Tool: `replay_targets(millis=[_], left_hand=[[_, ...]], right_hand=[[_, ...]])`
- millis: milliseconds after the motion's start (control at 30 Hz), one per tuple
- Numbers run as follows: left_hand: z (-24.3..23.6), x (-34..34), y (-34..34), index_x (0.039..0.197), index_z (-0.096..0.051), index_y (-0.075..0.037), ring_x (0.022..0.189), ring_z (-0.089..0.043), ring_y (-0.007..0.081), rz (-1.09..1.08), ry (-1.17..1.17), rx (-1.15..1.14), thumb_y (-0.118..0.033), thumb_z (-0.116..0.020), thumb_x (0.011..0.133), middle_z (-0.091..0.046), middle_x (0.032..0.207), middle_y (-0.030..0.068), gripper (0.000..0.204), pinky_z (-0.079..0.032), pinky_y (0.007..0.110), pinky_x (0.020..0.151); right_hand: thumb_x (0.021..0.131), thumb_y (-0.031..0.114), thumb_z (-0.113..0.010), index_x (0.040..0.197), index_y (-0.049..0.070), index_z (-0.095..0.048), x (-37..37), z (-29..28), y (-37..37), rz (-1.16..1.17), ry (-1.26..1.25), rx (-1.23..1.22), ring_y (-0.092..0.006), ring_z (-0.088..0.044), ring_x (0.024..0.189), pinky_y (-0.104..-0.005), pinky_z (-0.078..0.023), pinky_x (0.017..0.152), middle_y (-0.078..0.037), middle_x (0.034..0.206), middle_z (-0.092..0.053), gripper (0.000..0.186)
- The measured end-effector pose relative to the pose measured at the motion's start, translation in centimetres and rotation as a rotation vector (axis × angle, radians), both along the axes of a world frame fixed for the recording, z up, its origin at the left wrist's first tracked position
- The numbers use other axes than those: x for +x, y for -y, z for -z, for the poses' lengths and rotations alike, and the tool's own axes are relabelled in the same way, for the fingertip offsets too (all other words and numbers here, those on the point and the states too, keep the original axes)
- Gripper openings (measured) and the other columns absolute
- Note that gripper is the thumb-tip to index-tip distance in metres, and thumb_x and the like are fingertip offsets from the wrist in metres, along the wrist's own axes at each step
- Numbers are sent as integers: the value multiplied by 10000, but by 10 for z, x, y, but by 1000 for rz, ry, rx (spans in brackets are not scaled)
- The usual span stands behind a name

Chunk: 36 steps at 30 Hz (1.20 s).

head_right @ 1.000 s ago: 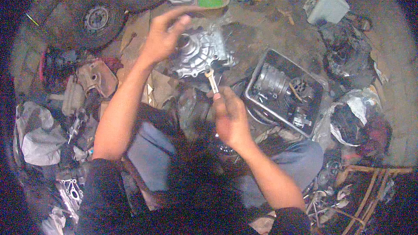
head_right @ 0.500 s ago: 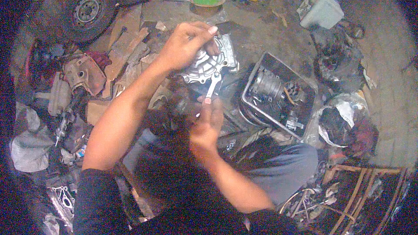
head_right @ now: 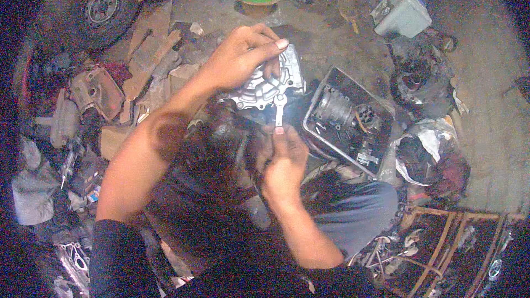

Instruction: The person sits on the floor in a cluttered workshop and uses a wrench to tighten bolts on a metallic engine component. They repeatedly adjust the wrench and rotate the part to access different bolts.

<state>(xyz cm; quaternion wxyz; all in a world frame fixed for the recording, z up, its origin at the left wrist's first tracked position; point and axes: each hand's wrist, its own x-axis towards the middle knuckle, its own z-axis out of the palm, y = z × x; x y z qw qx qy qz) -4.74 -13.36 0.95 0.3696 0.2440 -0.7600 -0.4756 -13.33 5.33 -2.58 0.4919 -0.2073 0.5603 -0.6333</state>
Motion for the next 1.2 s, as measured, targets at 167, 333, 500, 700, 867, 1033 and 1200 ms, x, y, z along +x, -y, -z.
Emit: replay_targets(millis=[167,333,500,700,867,1033,1200], left_hand=[[0,-2,0,680,-680,42,610,-619,155,11,-2,0,-271,-598,979,-629,761,88,440,-488,301,617],[0,-5,2,571,-676,16,572,-641,179,-14,-87,-78,-346,-583,971,-645,549,96,547,-510,335,669],[-6,-2,3,645,-688,28,617,-607,167,55,-35,-36,-293,-557,996,-630,717,86,493,-472,307,641],[0,1,4,668,-688,37,590,-607,160,43,-45,-91,-306,-536,1004,-642,665,94,503,-471,309,623],[8,-1,6,628,-659,28,570,-628,181,41,-101,1,-362,-500,1012,-657,608,109,570,-494,321,644],[-3,2,4,767,-670,42,637,-608,170,102,-40,-22,-370,-394,1040,-683,672,121,566,-470,325,814],[-7,1,0,708,-662,23,742,-637,212,83,19,128,-388,-365,1043,-676,657,134,607,-393,353,992]], right_hand=[[956,232,-611,885,3,-691,-78,-35,16,-304,-503,210,-88,-349,399,-272,-242,395,33,530,-431,253],[891,282,-673,857,29,-751,-132,-96,93,-916,-1093,239,-126,-493,581,-321,-380,525,-24,629,-603,268],[878,329,-683,880,57,-757,-143,-114,127,-1131,-1207,139,-146,-524,611,-320,-420,590,-32,692,-629,282],[940,295,-621,826,40,-660,-159,-77,75,-352,-748,-64,-59,-330,504,-263,-219,474,75,611,-414,282],[983,300,-540,1045,48,-536,-71,-21,-5,-289,-325,-34,-84,-332,422,-262,-257,353,13,581,-428,259],[1045,326,-475,1120,69,-533,-11,11,-23,-110,-102,-83,-58,-369,473,-230,-301,422,39,613,-434,274],[1051,304,-463,1098,66,-543,6,18,-10,-16,-30,-111,-51,-416,511,-229,-326,434,34,670,-486,256]])
